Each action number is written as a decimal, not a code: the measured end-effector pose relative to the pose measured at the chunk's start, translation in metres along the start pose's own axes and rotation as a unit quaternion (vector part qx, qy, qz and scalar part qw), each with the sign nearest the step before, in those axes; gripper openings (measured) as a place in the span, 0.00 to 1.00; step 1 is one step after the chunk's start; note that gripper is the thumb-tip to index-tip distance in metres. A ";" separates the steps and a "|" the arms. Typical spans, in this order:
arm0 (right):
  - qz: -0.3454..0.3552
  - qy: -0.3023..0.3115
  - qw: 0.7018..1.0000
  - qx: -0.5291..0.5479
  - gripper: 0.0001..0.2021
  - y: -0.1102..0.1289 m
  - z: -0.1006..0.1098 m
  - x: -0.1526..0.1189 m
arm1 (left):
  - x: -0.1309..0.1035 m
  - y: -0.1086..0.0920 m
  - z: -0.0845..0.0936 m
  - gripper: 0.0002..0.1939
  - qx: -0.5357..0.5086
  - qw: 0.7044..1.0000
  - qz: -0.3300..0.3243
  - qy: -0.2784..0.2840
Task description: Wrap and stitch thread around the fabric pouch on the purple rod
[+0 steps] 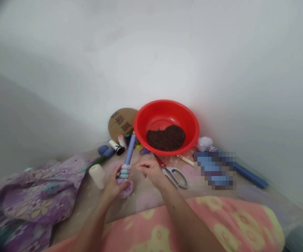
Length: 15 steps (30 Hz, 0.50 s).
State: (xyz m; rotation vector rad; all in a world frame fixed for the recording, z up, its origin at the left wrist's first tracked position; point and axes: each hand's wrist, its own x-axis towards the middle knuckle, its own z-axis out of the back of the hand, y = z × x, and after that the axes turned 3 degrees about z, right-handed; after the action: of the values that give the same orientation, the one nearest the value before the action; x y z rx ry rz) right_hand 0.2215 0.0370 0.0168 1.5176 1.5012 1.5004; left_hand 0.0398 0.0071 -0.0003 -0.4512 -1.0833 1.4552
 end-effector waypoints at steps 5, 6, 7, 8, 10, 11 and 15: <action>0.048 -0.078 0.993 0.081 0.05 0.015 0.016 0.002 | 0.001 0.003 0.005 0.29 -0.077 0.997 0.018 0.002; 0.059 -0.096 0.989 0.096 0.05 0.017 0.020 0.002 | 0.000 0.003 0.005 0.29 -0.081 0.996 0.023 0.004; 0.071 -0.110 0.985 0.112 0.05 0.019 0.024 0.003 | 0.000 0.003 0.005 0.29 -0.083 0.996 0.028 0.008; 0.082 -0.122 0.981 0.129 0.04 0.021 0.028 0.003 | -0.001 0.003 0.006 0.29 -0.085 0.996 0.033 0.011; 0.097 -0.142 0.972 0.161 0.04 0.025 0.036 0.004 | -0.001 0.002 0.006 0.29 -0.089 0.995 0.043 0.014; 0.101 -0.154 0.968 0.171 0.04 0.027 0.039 0.004 | -0.001 0.002 0.007 0.29 -0.091 0.995 0.047 0.017; 0.125 -0.214 0.951 0.183 0.06 0.033 0.052 0.005 | -0.001 0.003 0.008 0.31 -0.093 0.994 0.054 0.030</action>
State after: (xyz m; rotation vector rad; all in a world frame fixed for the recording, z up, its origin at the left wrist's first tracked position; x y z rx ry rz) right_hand 0.2790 0.0499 0.0359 2.1558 1.4085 0.9500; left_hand 0.0316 0.0040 0.0006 -0.6914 -1.1663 1.4315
